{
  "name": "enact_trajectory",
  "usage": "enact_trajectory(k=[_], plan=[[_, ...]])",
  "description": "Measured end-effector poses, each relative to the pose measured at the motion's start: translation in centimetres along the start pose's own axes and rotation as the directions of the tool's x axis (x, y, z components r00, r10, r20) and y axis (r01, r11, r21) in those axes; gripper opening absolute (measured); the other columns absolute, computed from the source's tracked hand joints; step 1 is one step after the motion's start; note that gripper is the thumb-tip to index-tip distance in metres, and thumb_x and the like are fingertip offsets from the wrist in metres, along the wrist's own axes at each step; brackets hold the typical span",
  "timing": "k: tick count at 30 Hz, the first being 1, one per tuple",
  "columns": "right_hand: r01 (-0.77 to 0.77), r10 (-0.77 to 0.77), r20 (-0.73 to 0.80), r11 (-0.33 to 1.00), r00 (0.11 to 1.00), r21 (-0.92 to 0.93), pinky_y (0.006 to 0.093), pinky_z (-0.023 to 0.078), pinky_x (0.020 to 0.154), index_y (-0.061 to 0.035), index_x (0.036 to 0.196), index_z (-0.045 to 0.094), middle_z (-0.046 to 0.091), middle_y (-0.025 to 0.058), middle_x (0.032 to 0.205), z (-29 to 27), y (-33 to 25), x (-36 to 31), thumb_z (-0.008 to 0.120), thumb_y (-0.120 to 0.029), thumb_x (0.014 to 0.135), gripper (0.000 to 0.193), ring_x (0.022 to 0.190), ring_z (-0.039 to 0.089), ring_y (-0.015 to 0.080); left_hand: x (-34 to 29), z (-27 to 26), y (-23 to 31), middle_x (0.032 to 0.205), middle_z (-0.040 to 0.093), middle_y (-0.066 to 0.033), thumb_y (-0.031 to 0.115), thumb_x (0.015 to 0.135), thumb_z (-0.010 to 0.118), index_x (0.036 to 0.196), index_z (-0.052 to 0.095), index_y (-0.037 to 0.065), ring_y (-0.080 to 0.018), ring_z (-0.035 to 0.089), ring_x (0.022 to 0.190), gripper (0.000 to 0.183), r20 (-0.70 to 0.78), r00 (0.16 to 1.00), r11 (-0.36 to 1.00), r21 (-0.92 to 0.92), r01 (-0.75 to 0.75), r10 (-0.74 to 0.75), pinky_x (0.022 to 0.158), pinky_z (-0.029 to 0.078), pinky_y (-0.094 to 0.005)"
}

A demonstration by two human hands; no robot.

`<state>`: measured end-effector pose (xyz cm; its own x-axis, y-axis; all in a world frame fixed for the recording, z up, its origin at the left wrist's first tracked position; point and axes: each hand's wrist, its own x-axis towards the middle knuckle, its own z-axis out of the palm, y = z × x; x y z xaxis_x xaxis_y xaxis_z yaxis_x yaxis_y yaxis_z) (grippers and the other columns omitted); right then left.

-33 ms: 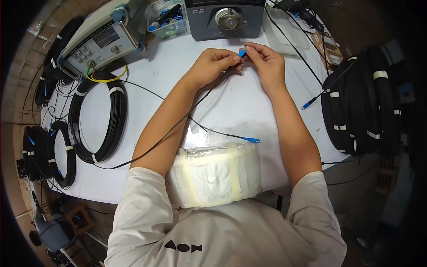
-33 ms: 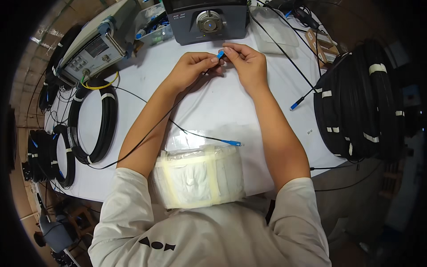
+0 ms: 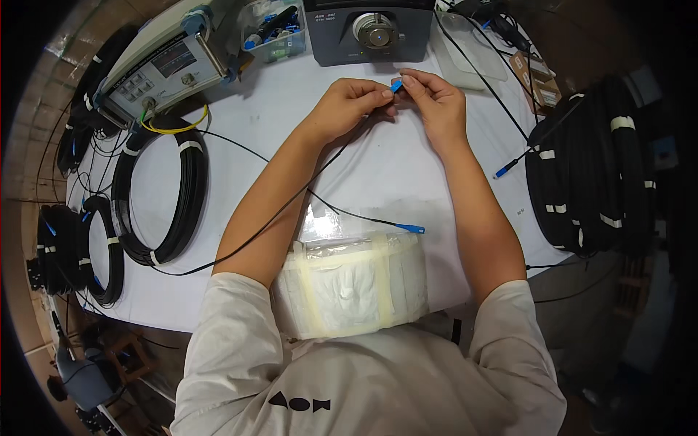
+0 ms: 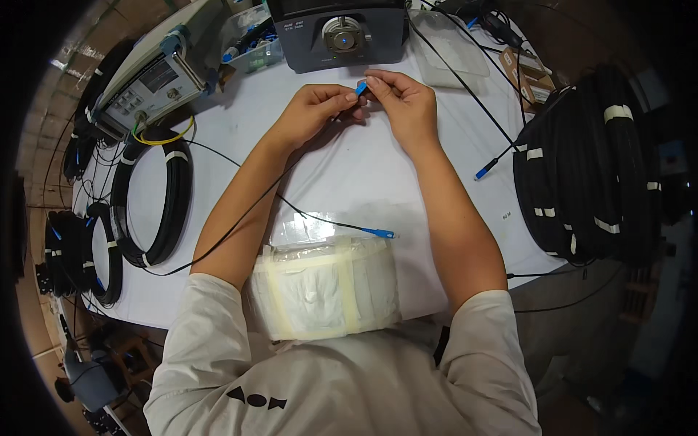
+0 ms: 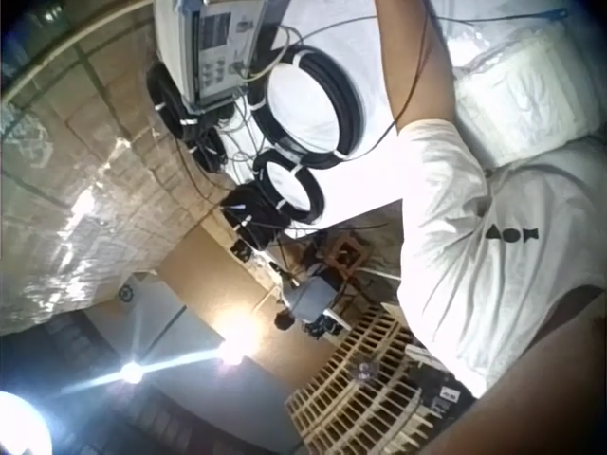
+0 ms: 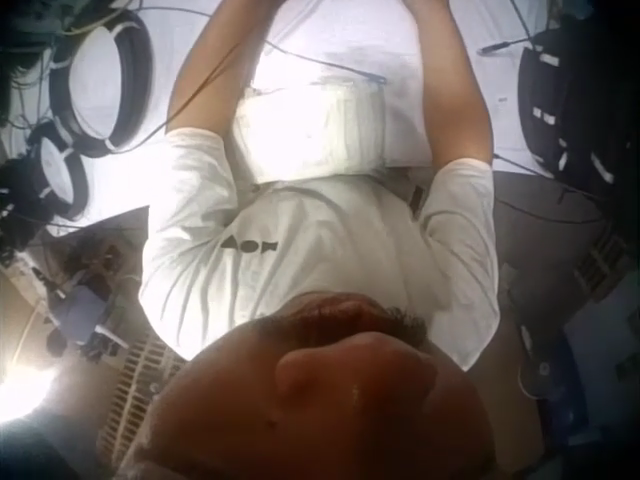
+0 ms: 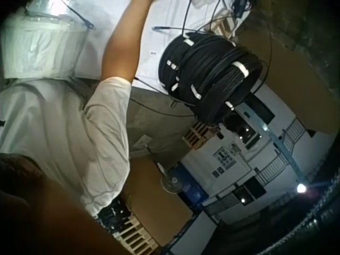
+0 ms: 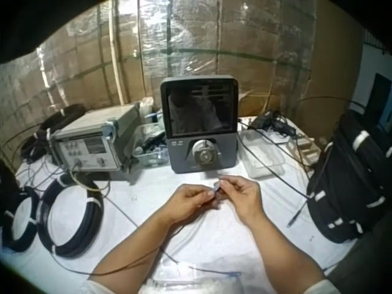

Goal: Inspecting and testing fiber optic cable connectors using a digital microscope and testing equipment.

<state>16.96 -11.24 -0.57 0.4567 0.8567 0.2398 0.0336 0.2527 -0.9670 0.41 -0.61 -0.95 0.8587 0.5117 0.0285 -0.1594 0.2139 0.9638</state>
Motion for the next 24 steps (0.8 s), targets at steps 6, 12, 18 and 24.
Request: enact_trajectory(k=[6,12,18,24], plan=[[0.049,-0.051,-0.034,0.997,0.998,-0.053,0.025,0.056,0.086,0.0038,0.12,0.073,0.077,0.008,0.101,0.5,0.0,-0.4,0.072,-0.014,0.099,0.028,0.092,0.071,0.0118,0.1,0.0,0.1,0.084,0.067,-0.0077,0.018,0.103,0.065,0.111,0.07,-0.008,-0.0174,0.067,0.078,0.028,0.013,1.0,0.997,-0.078,0.007,-0.006,0.076,0.059,-0.032],[0.078,-0.083,-0.058,0.994,0.995,-0.074,0.0248,0.056,0.086,0.0054,0.121,0.072,0.077,0.0084,0.101,1.3,0.1,-0.7,0.072,-0.012,0.099,0.028,0.091,0.071,0.0118,0.0,-0.1,0.2,0.079,0.063,-0.0052,0.019,0.102,0.066,0.11,0.07,-0.007,-0.0165,0.065,0.071,0.027,-0.004,0.999,0.993,-0.116,0.032,-0.033,0.07,0.058,-0.0314],[0.089,-0.099,-0.044,0.98,0.994,-0.177,0.0246,0.056,0.086,0.0062,0.121,0.071,0.077,0.0094,0.099,1.6,-0.5,-1.2,0.072,-0.011,0.098,0.028,0.091,0.072,0.0121,0.1,-0.4,0.0,0.081,0.064,-0.0047,0.021,0.103,0.066,0.113,0.069,-0.007,-0.015,0.064,0.072,0.03,0.002,1.0,0.999,-0.045,0.018,-0.018,0.071,0.058,-0.0298],[0.033,-0.032,-0.051,0.999,0.998,0.017,0.0253,0.058,0.083,0.0056,0.121,0.07,0.076,0.0103,0.102,1.2,0.0,-0.6,0.071,-0.01,0.099,0.027,0.09,0.072,0.0135,0.1,-0.1,0.1,0.081,0.064,-0.0042,0.022,0.103,0.066,0.111,0.07,-0.006,-0.0139,0.062,0.073,0.029,0.033,0.999,1.0,-0.008,0.011,-0.011,0.07,0.055,-0.0292]])
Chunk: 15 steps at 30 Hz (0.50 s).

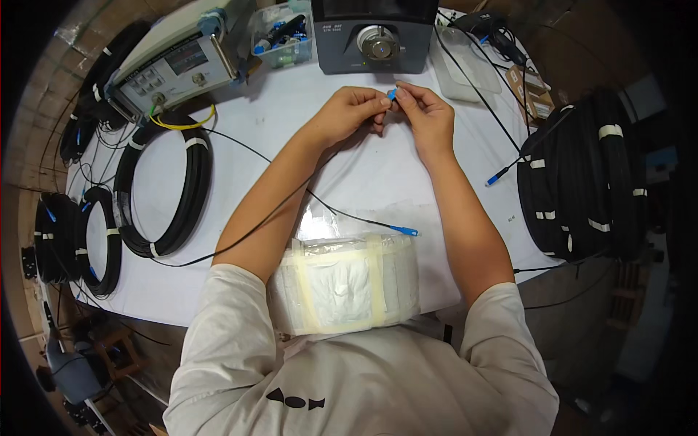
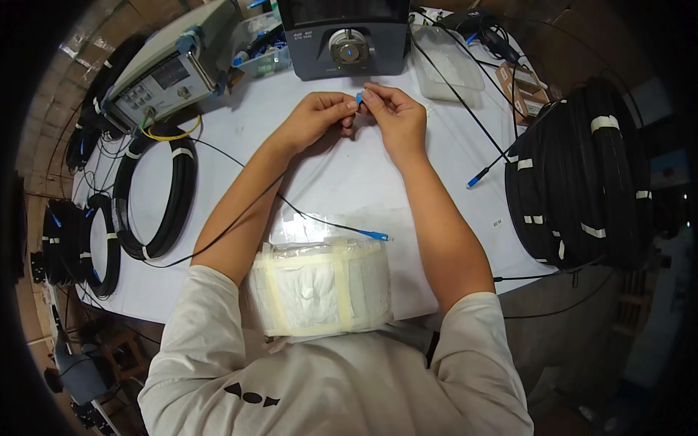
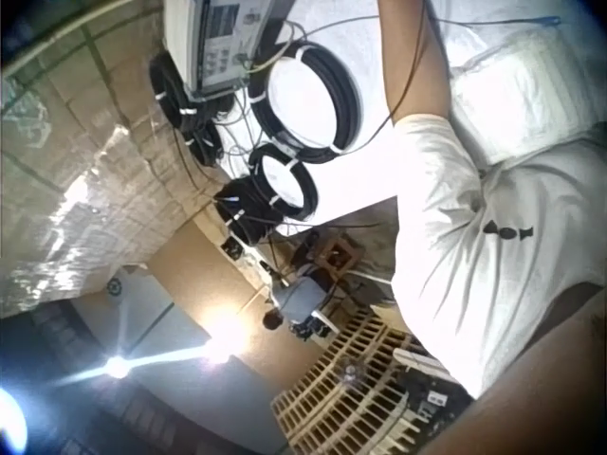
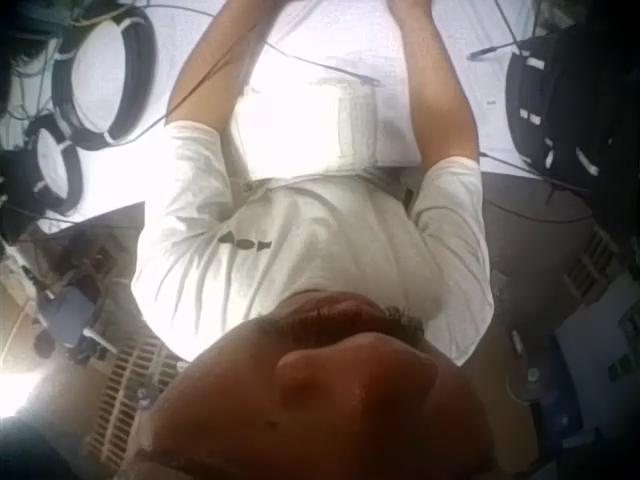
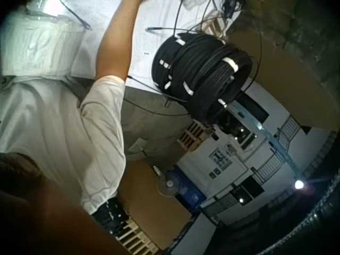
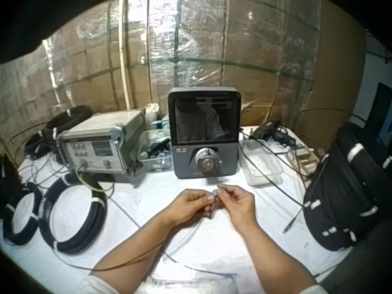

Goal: Inspecting and testing fiber optic cable connectors using a digital microscope and testing equipment.

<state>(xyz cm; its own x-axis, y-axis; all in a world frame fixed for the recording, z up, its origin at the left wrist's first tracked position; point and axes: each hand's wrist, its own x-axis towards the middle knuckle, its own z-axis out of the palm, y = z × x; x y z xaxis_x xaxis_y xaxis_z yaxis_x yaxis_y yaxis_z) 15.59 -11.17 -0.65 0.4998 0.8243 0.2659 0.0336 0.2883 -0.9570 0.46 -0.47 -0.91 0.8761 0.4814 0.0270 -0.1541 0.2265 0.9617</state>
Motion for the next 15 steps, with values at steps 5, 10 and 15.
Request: enact_trajectory(k=[5,10,15], plan=[[-0.157,0.149,0.053,0.968,0.987,0.194,0.0258,0.059,0.08,0.0057,0.124,0.066,0.075,0.0103,0.1,-0.9,0.3,0.2,0.071,-0.008,0.098,0.03,0.087,0.072,0.0145,-0.8,1.0,1.2,0.082,0.065,-0.0041,0.021,0.102,0.068,0.107,0.07,-0.005,-0.0132,0.06,0.071,0.027,0.008,0.996,0.992,0.087,0.089,-0.09,0.069,0.053,-0.0288],[-0.199,0.178,0.118,0.96,0.977,0.196,0.0255,0.06,0.077,0.0064,0.126,0.064,0.075,0.0107,0.098,-0.9,0.0,0.3,0.071,-0.007,0.097,0.033,0.085,0.072,0.0143,-2.4,0.8,2.1,0.088,0.067,-0.0043,0.02,0.102,0.068,0.113,0.069,-0.007,-0.0118,0.062,0.077,0.029,0.047,0.997,0.96,0.277,0.046,-0.061,0.073,0.053,-0.0282],[-0.234,0.213,0.209,0.969,0.954,0.076,0.026,0.059,0.081,0.0035,0.122,0.069,0.074,0.0079,0.097,-0.7,0.0,0.1,0.072,-0.013,0.098,0.029,0.084,0.071,0.0139,-5.3,1.0,1.4,0.102,0.071,-0.0071,0.019,0.101,0.068,0.124,0.067,-0.007,-0.0128,0.066,0.09,0.034,-0.05,0.997,0.969,0.237,0.062,-0.052,0.086,0.055,-0.0276]])
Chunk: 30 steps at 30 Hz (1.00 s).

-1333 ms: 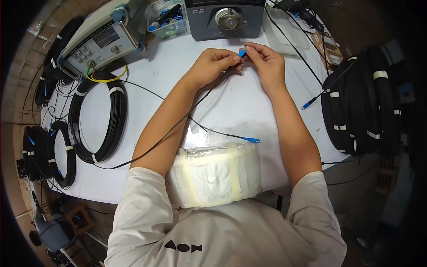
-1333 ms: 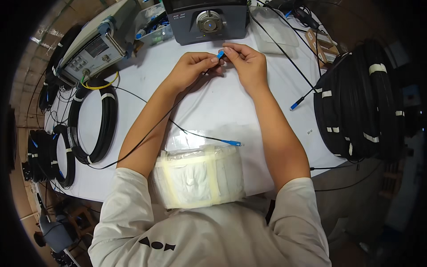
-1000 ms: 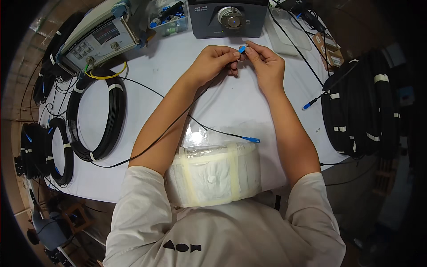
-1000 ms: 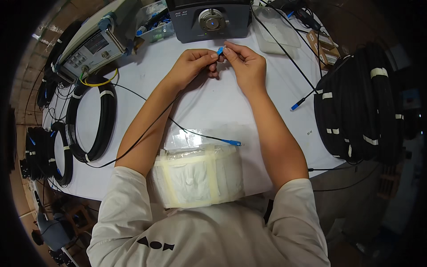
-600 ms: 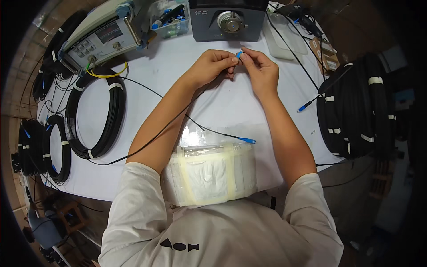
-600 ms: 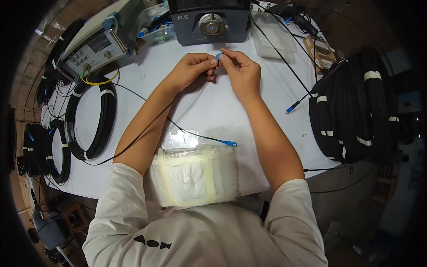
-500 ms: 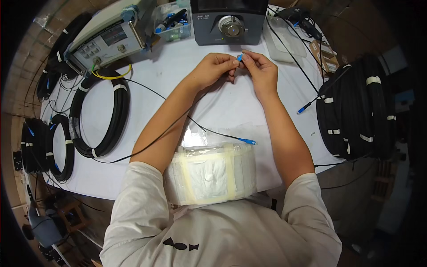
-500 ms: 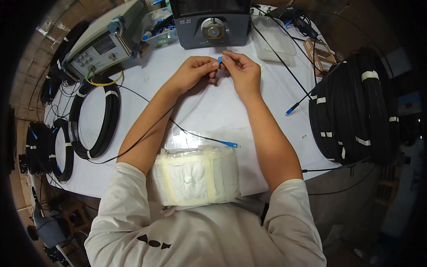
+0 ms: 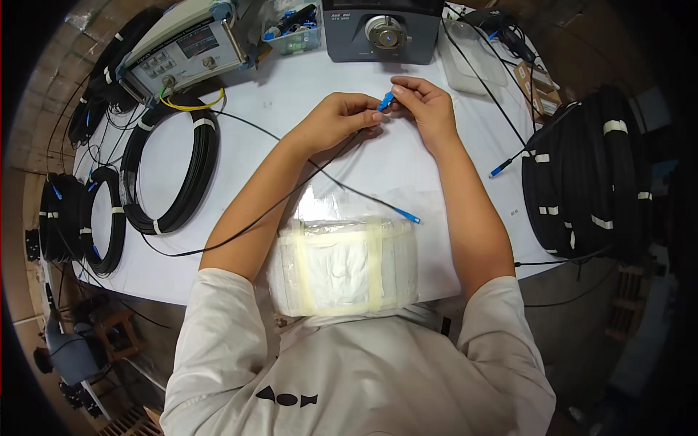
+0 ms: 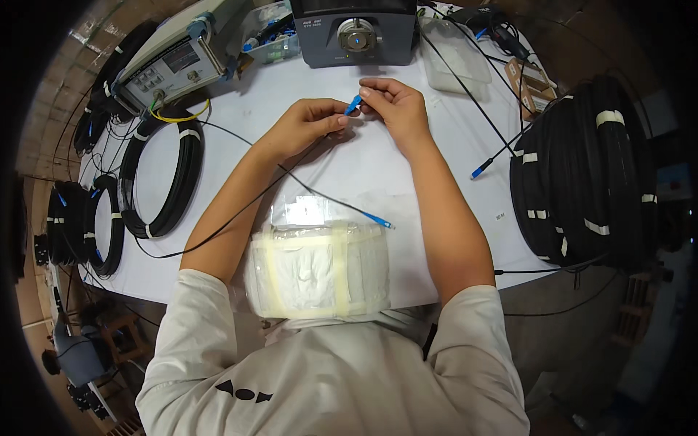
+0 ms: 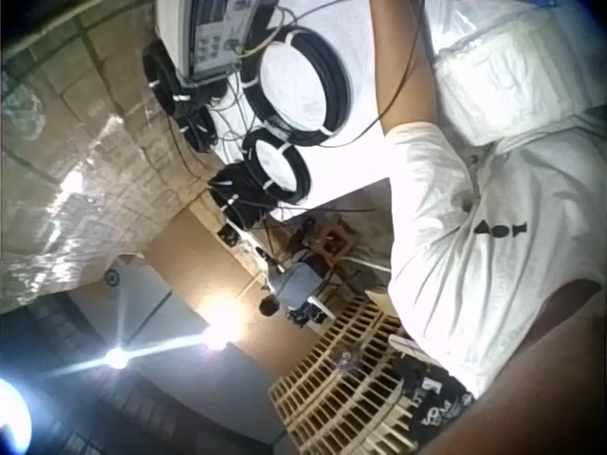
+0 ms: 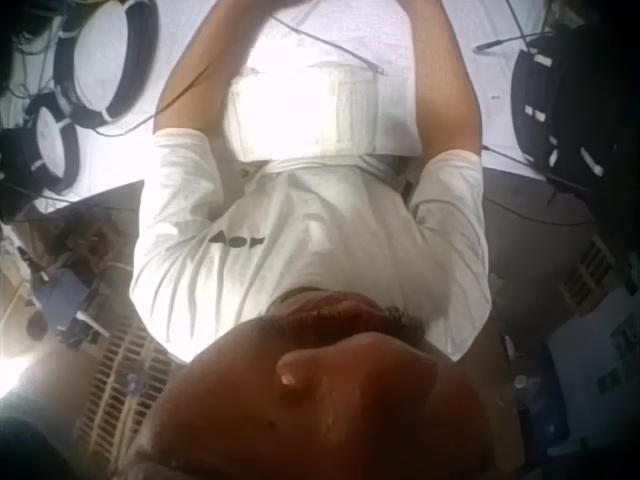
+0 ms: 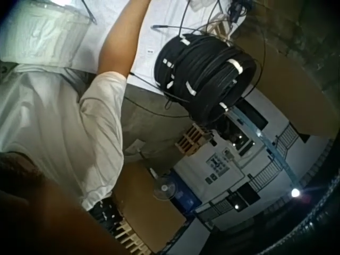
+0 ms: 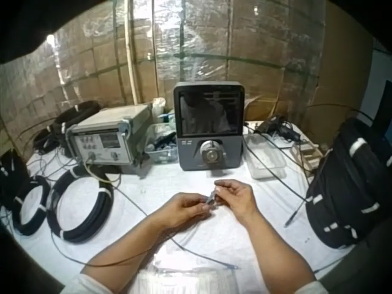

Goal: Inspecting and testing fiber optic cable connectors using a digital microscope and testing equipment.

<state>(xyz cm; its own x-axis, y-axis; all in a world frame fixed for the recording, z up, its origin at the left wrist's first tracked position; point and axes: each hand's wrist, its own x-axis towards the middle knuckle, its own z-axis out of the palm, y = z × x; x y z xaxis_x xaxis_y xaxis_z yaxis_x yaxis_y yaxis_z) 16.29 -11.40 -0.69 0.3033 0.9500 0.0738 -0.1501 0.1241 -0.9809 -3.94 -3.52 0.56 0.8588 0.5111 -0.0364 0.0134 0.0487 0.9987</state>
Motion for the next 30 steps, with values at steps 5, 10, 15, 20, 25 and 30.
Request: enact_trajectory(k=[5,10,15,20,25,30], plan=[[-0.009,0.002,0.16,0.999,0.987,0.044,0.026,0.055,0.081,0.0016,0.117,0.072,0.073,0.0049,0.095,0.2,0.1,-0.6,0.067,-0.023,0.103,0.029,0.085,0.069,0.012,-0.6,0.0,-0.6,0.106,0.072,-0.0066,0.018,0.101,0.069,0.124,0.068,-0.006,-0.0124,0.066,0.091,0.033,-0.043,0.999,1.0,0.0,-0.02,0.02,0.087,0.055,-0.0285],[-0.058,0.064,0.176,0.998,0.982,-0.039,0.0238,0.051,0.072,-0.0001,0.099,0.072,0.067,0.0009,0.082,0.7,-0.5,-0.8,0.068,-0.027,0.102,0.028,0.075,0.062,0.0093,-0.6,0.3,-1.0,0.107,0.073,-0.0043,0.018,0.102,0.068,0.123,0.07,-0.004,-0.0104,0.065,0.095,0.031,-0.015,0.998,0.998,0.027,-0.053,0.053,0.09,0.055,-0.0281],[-0.155,0.168,0.189,0.984,0.967,-0.082,0.0239,0.044,0.058,-0.0048,0.09,0.069,0.056,-0.0034,0.071,0.4,-1.1,-0.9,0.069,-0.036,0.1,0.032,0.064,0.052,0.0072,-0.8,0.4,-1.0,0.111,0.074,-0.0046,0.019,0.102,0.068,0.128,0.07,-0.001,-0.0098,0.065,0.098,0.033,-0.005,0.995,0.992,0.078,-0.094,0.095,0.092,0.054,-0.0278],[-0.184,0.195,0.206,0.98,0.959,-0.074,0.0242,0.044,0.056,-0.008,0.086,0.067,0.056,-0.0041,0.07,0.5,-1.3,-1.1,0.069,-0.038,0.1,0.034,0.063,0.052,0.007,-0.8,0.3,-1.0,0.109,0.076,-0.0066,0.018,0.1,0.071,0.126,0.072,-0.002,-0.013,0.068,0.1,0.033,0.007,0.995,0.99,0.103,-0.099,0.099,0.092,0.056,-0.0297],[-0.198,0.215,0.213,0.975,0.953,-0.096,0.0229,0.043,0.054,-0.0098,0.081,0.065,0.056,-0.0041,0.068,0.8,-1.6,-1.0,0.068,-0.042,0.1,0.037,0.061,0.052,0.0066,-0.8,0.2,-1.0,0.111,0.076,-0.0068,0.017,0.1,0.071,0.126,0.071,-0.002,-0.013,0.068,0.101,0.033,0.022,0.994,0.99,0.089,-0.106,0.105,0.093,0.055,-0.0291],[-0.216,0.236,0.217,0.97,0.947,-0.112,0.0226,0.043,0.054,-0.0102,0.08,0.065,0.054,-0.0049,0.067,0.7,-1.5,-0.7,0.068,-0.043,0.1,0.039,0.06,0.052,0.0062,-0.9,0.3,-0.7,0.113,0.075,-0.0072,0.016,0.1,0.07,0.127,0.071,-0.002,-0.0132,0.068,0.103,0.033,0.048,0.992,0.99,0.079,-0.12,0.117,0.095,0.056,-0.0295]])
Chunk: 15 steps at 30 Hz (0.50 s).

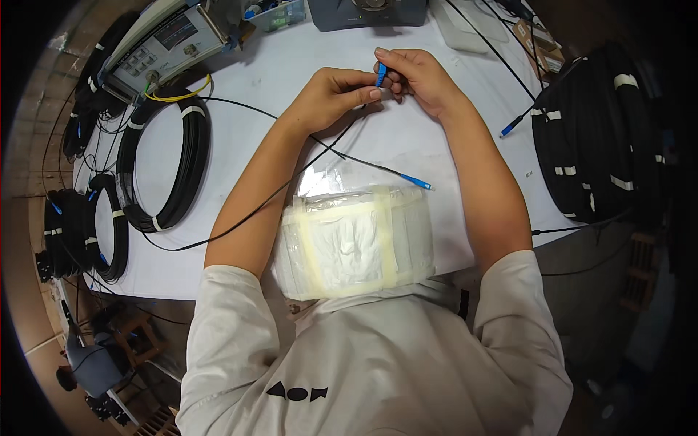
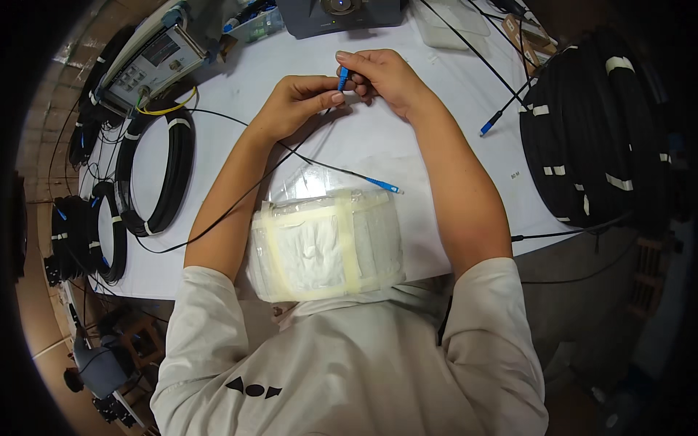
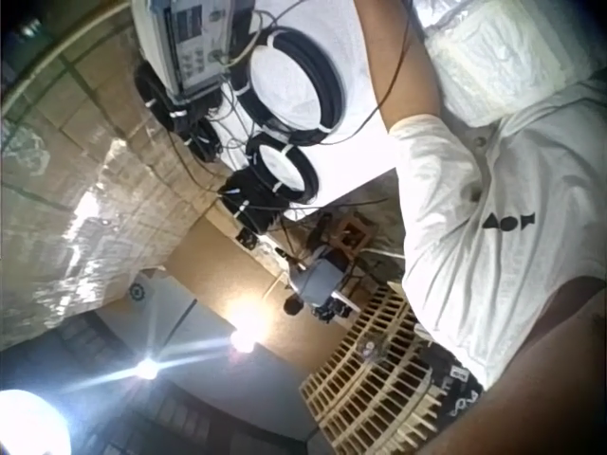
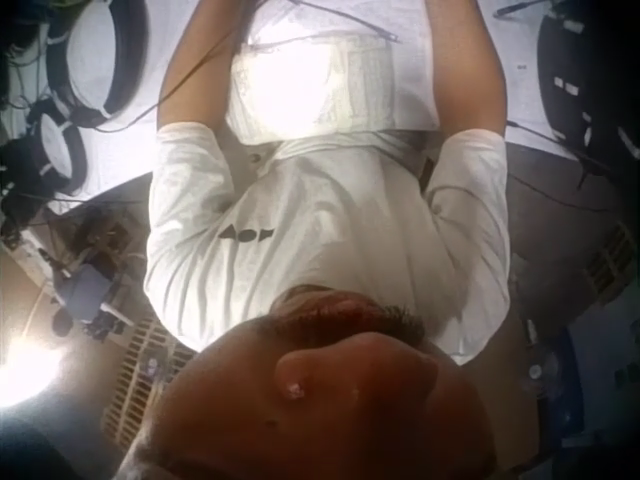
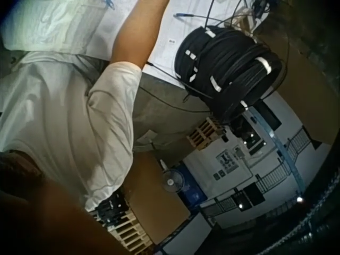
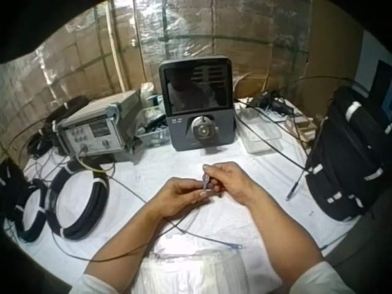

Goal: Inspecting and testing fiber optic cable connectors using a digital microscope and testing equipment.

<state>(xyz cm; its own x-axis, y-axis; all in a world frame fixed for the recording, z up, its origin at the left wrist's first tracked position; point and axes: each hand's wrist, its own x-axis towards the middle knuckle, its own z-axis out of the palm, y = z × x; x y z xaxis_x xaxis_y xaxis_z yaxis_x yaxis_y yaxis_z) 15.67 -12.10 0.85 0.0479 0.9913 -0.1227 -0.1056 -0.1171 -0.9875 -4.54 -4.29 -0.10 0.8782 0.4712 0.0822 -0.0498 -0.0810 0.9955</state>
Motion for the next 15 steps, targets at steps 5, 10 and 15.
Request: enact_trajectory(k=[5,10,15], plan=[[0.03,-0.024,-0.086,0.997,0.996,0.071,0.0248,0.042,0.055,-0.0078,0.088,0.067,0.055,-0.0046,0.07,0.2,0.4,0.1,0.068,-0.041,0.101,0.036,0.061,0.052,0.0068,0.0,-0.1,0.4,0.111,0.075,-0.0077,0.016,0.1,0.07,0.126,0.07,-0.004,-0.0139,0.069,0.1,0.033,-0.025,1.0,0.999,0.05,0.007,-0.006,0.094,0.057,-0.0298],[0.099,-0.064,-0.215,0.982,0.974,0.158,0.0249,0.043,0.059,-0.0054,0.094,0.069,0.055,-0.0038,0.072,0.3,0.8,0.1,0.068,-0.04,0.101,0.035,0.064,0.051,0.0074,-0.3,-0.5,0.5,0.105,0.074,-0.0095,0.019,0.097,0.074,0.122,0.07,-0.007,-0.015,0.07,0.093,0.036,-0.028,0.998,0.998,-0.019,0.063,-0.064,0.089,0.058,-0.0299],[0.151,-0.081,-0.286,0.961,0.955,0.233,0.0245,0.043,0.061,-0.0037,0.098,0.068,0.053,-0.0038,0.074,0.1,0.9,0.4,0.07,-0.037,0.1,0.033,0.065,0.049,0.0072,-0.4,-1.0,0.2,0.111,0.075,-0.0102,0.018,0.096,0.075,0.122,0.071,-0.006,-0.0154,0.07,0.094,0.036,0.015,0.998,0.997,-0.039,0.06,-0.06,0.089,0.058,-0.03]])
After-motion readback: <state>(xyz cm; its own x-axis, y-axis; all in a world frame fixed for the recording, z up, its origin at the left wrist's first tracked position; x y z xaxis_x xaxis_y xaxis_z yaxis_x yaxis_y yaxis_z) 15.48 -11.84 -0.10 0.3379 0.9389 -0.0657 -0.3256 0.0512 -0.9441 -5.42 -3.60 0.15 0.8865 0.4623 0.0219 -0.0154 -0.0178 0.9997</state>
